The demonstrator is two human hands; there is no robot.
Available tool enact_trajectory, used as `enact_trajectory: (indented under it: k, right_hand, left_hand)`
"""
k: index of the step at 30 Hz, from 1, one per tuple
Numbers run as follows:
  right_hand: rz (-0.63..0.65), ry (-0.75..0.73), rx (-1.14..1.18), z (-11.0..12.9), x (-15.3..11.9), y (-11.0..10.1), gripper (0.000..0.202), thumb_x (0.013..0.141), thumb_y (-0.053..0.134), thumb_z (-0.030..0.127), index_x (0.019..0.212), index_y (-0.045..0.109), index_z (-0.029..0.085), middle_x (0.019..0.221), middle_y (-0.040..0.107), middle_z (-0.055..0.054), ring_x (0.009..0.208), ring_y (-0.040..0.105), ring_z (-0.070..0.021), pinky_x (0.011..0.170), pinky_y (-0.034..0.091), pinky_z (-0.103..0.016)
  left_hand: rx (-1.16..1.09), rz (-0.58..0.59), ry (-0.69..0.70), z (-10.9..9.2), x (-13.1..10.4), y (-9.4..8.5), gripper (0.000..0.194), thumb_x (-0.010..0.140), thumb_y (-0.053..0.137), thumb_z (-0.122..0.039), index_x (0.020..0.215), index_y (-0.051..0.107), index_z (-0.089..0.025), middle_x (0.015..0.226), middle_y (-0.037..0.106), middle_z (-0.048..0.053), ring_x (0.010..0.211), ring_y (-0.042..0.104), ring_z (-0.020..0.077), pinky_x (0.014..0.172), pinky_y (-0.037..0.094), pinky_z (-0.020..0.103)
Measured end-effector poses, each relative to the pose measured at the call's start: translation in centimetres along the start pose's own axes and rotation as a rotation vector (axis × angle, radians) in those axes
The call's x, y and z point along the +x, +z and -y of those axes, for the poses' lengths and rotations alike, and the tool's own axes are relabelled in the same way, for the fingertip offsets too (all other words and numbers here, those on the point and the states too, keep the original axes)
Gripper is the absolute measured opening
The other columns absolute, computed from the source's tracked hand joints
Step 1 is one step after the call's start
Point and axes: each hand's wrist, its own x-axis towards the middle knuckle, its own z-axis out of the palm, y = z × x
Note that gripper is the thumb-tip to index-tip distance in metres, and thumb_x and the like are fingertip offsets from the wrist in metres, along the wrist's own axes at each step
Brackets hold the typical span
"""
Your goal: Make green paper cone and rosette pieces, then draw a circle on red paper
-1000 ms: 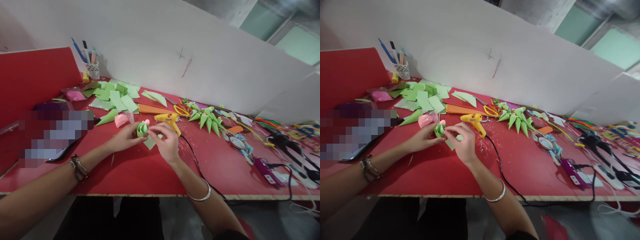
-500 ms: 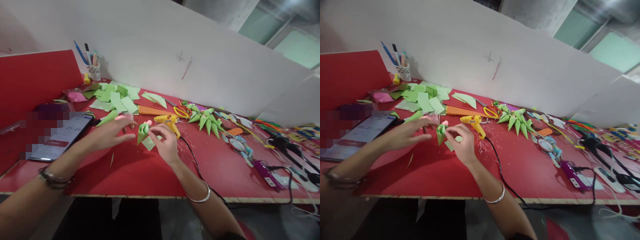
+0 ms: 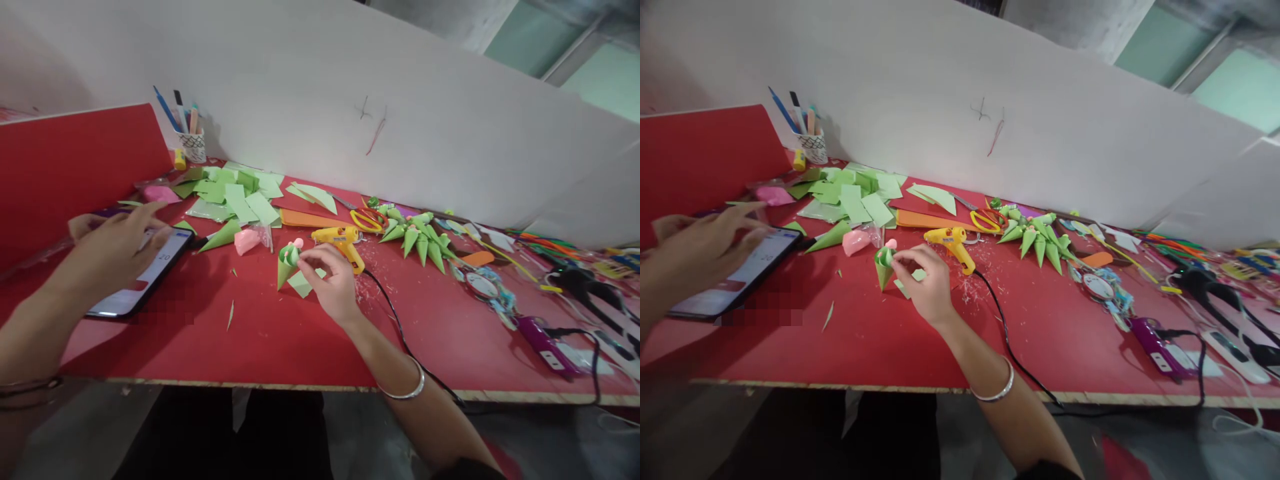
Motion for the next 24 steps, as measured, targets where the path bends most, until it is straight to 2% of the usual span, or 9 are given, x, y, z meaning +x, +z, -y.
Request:
enact_trajectory:
  k: [2,3,4,5,8,11,14,19,24]
  right_hand:
    - [-0.001,-0.001,0.0,0.0,0.0,0.0,0.004,0.077,0.058,0.018,0.077,0.062,0.019,0.075,0.056,0.0,0.068,0.053,-0.0101,0.062,0.045,-0.024]
    - [0.001,-0.002,0.0,0.0,0.0,0.0,0.004,0.077,0.058,0.018,0.077,0.062,0.019,0.074,0.056,0.0,0.068,0.053,-0.0102,0.062,0.046,-0.024]
    - [0.003,-0.004,0.002,0.0,0.0,0.1,0.004,0.077,0.058,0.018,0.077,0.062,0.019,0.074,0.056,0.0,0.068,0.053,-0.0102,0.062,0.046,-0.024]
    - [0.005,-0.008,0.002,0.1,0.0,0.1,0.004,0.077,0.058,0.018,0.076,0.062,0.019,0.074,0.056,0.001,0.067,0.053,-0.0102,0.062,0.046,-0.024]
    - [0.015,-0.012,-0.017,0.2,-0.1,0.1,0.004,0.077,0.058,0.019,0.077,0.062,0.02,0.075,0.056,0.0,0.068,0.053,-0.0106,0.063,0.046,-0.024]
    - [0.02,-0.008,-0.017,0.2,-0.1,0.1,0.006,0.077,0.058,0.021,0.078,0.063,0.021,0.077,0.057,0.0,0.069,0.055,-0.0114,0.064,0.048,-0.026]
    - [0.053,0.018,0.057,0.2,-0.3,0.2,0.011,0.077,0.057,0.021,0.084,0.065,0.023,0.082,0.059,-0.001,0.072,0.058,-0.0119,0.067,0.05,-0.027]
    - [0.047,0.083,0.165,0.0,-0.4,0.5,0.016,0.08,0.053,0.021,0.088,0.067,0.025,0.086,0.061,-0.002,0.08,0.059,-0.0132,0.07,0.05,-0.028]
    - [0.022,0.156,0.289,0.0,-0.1,0.5,0.009,0.076,0.058,0.02,0.077,0.066,0.023,0.077,0.06,0.0,0.074,0.058,-0.0117,0.063,0.048,-0.024]
  left_hand:
    - [0.108,-0.1,-0.091,-3.1,0.7,0.7,0.041,0.085,0.034,-0.052,0.103,0.054,-0.022,0.091,0.059,-0.001,0.102,0.049,0.0215,0.064,0.028,0.03]
    - [0.14,-0.035,-0.108,-4.8,1.1,1.2,0.039,0.084,0.037,-0.05,0.108,0.053,-0.025,0.098,0.06,-0.002,0.099,0.051,0.0203,0.071,0.032,0.03]
    - [0.096,0.096,-0.077,-6.4,1.5,1.9,0.039,0.083,0.042,-0.047,0.117,0.048,-0.027,0.108,0.057,-0.003,0.101,0.051,0.0194,0.078,0.034,0.03]
    - [0.025,0.147,-0.038,-7.8,2.0,2.8,0.045,0.08,0.048,-0.046,0.122,0.044,-0.028,0.115,0.055,-0.002,0.105,0.049,0.0199,0.084,0.035,0.029]
    - [-0.215,0.317,-0.001,-10.5,3.4,6.1,0.064,0.071,0.06,-0.044,0.127,0.036,-0.026,0.121,0.051,0.002,0.103,0.051,0.02,0.083,0.041,0.029]
    - [-0.475,0.326,-0.024,-11.1,4.5,9.0,0.054,0.072,0.057,-0.038,0.12,0.041,-0.017,0.103,0.059,0.006,0.089,0.056,0.0186,0.074,0.047,0.028]
    - [-0.601,0.232,-0.072,-11.0,4.8,10.5,0.046,0.073,0.052,-0.038,0.112,0.044,-0.014,0.091,0.06,0.005,0.083,0.057,0.0182,0.071,0.048,0.03]
    - [-0.591,0.188,-0.071,-11.1,4.3,10.9,0.031,0.073,0.053,-0.04,0.091,0.052,-0.014,0.085,0.061,0.005,0.078,0.057,0.018,0.071,0.047,0.031]
    - [-0.509,0.081,0.025,-11.1,4.0,11.0,0.024,0.075,0.05,-0.032,0.092,0.05,-0.016,0.087,0.059,0.003,0.078,0.055,0.0159,0.069,0.046,0.027]
